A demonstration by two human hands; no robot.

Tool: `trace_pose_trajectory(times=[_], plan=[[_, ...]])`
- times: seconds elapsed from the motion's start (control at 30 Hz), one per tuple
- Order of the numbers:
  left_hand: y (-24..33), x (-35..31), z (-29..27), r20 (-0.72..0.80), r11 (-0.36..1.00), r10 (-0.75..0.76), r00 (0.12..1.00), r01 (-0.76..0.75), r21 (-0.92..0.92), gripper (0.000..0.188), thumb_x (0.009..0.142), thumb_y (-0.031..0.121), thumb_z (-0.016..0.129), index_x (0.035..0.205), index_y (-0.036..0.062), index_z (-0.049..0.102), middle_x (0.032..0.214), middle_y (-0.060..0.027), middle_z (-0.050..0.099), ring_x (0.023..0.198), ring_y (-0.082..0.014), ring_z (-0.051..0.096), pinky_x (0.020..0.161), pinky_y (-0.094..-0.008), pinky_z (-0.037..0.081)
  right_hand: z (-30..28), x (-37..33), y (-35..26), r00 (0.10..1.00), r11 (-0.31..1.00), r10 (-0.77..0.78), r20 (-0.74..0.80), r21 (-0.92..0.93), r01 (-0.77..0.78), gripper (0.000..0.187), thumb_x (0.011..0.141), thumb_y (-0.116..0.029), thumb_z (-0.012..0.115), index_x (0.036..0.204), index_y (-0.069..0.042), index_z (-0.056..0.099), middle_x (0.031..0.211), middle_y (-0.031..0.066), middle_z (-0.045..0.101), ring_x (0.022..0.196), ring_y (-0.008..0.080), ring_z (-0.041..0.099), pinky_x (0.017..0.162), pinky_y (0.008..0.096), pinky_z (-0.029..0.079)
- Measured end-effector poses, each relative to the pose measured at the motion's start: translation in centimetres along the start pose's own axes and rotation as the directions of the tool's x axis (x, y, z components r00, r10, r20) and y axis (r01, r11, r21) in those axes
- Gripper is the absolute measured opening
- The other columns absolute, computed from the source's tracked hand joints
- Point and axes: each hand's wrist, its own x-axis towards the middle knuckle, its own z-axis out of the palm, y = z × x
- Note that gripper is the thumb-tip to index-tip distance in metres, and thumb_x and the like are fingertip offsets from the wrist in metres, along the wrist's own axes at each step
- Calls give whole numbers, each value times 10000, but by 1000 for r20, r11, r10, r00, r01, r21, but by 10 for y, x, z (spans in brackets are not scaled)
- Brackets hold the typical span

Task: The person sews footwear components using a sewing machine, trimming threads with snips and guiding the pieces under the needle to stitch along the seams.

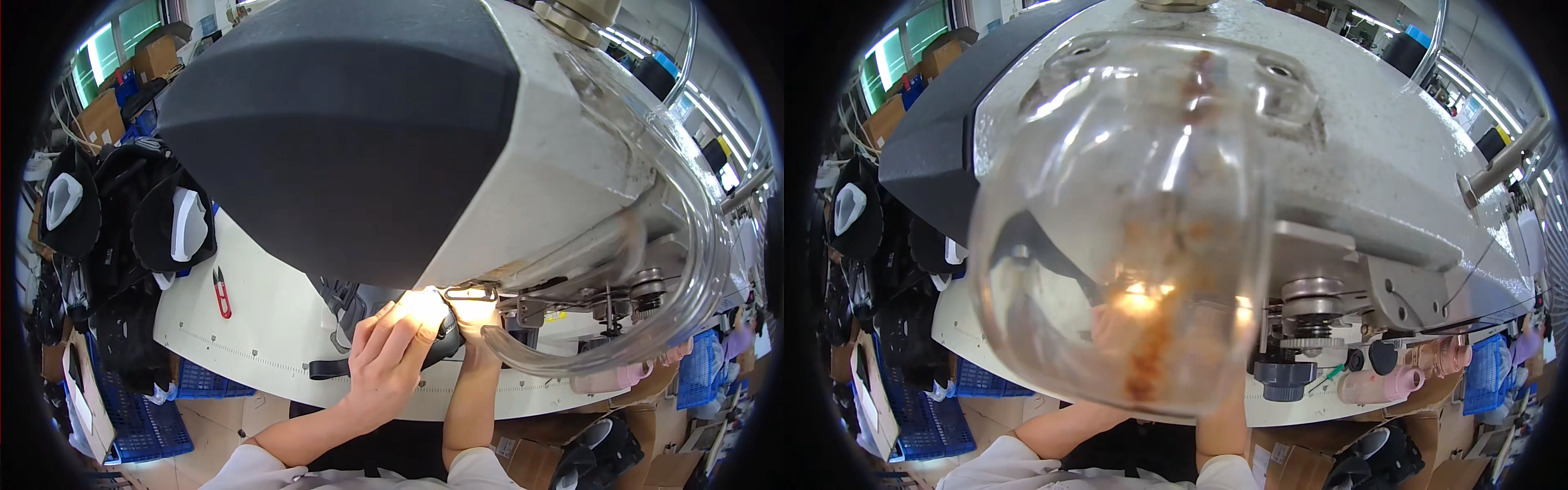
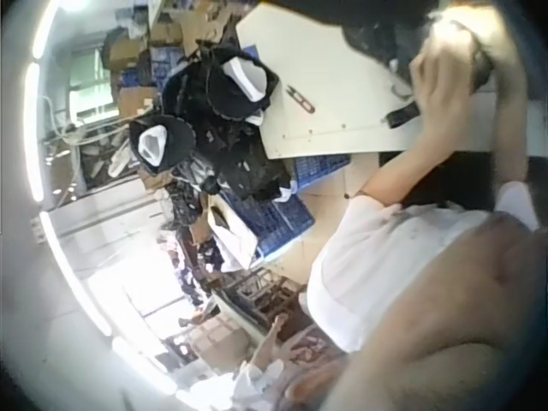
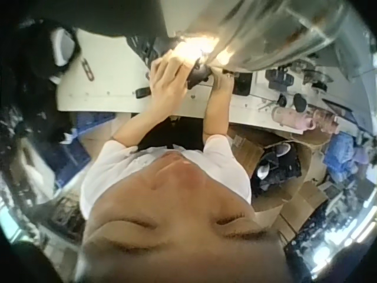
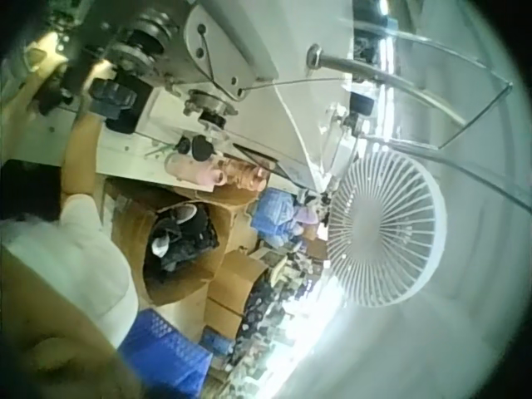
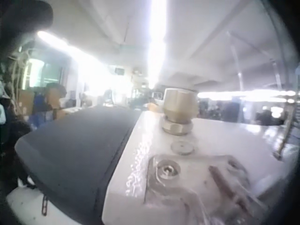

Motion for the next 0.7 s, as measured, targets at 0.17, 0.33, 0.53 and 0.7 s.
trace_pose_trajectory(times=[0.17,0.33,0.53,0.7], plan=[[-3,-2,0,20,1000,-14,1000,14,-24,393,669,-12,654,1060,16,687,1090,-78,628,1043,-246,611,927,-390,462,9,-4,-3,999,1000,-28,-41,7,29,178,786,15,748,906,-29,624,877,52,656,779,116,601,728,271,493],[-13,0,-4,57,994,-14,998,19,-103,441,665,-40,642,1101,21,680,1141,-75,617,1108,-252,579,962,-397,447,9,-15,-2,996,998,-66,-59,-8,65,180,782,19,748,897,-31,619,871,48,651,775,115,596,725,271,491],[-25,5,-13,117,977,-6,993,31,-210,505,634,-86,629,1121,38,681,1168,-83,619,1130,-286,568,984,-406,432,21,-15,-1,989,992,-119,-85,-46,116,183,778,24,749,886,-33,613,863,45,644,770,114,591,722,272,490],[-41,7,-17,212,926,-76,974,148,-348,639,572,-136,676,1143,149,710,1143,-50,590,1044,-286,545,911,-412,444,29,-14,-1,983,985,-159,-93,-75,153,186,775,29,749,877,-35,608,856,41,638,766,113,586,719,272,488]])
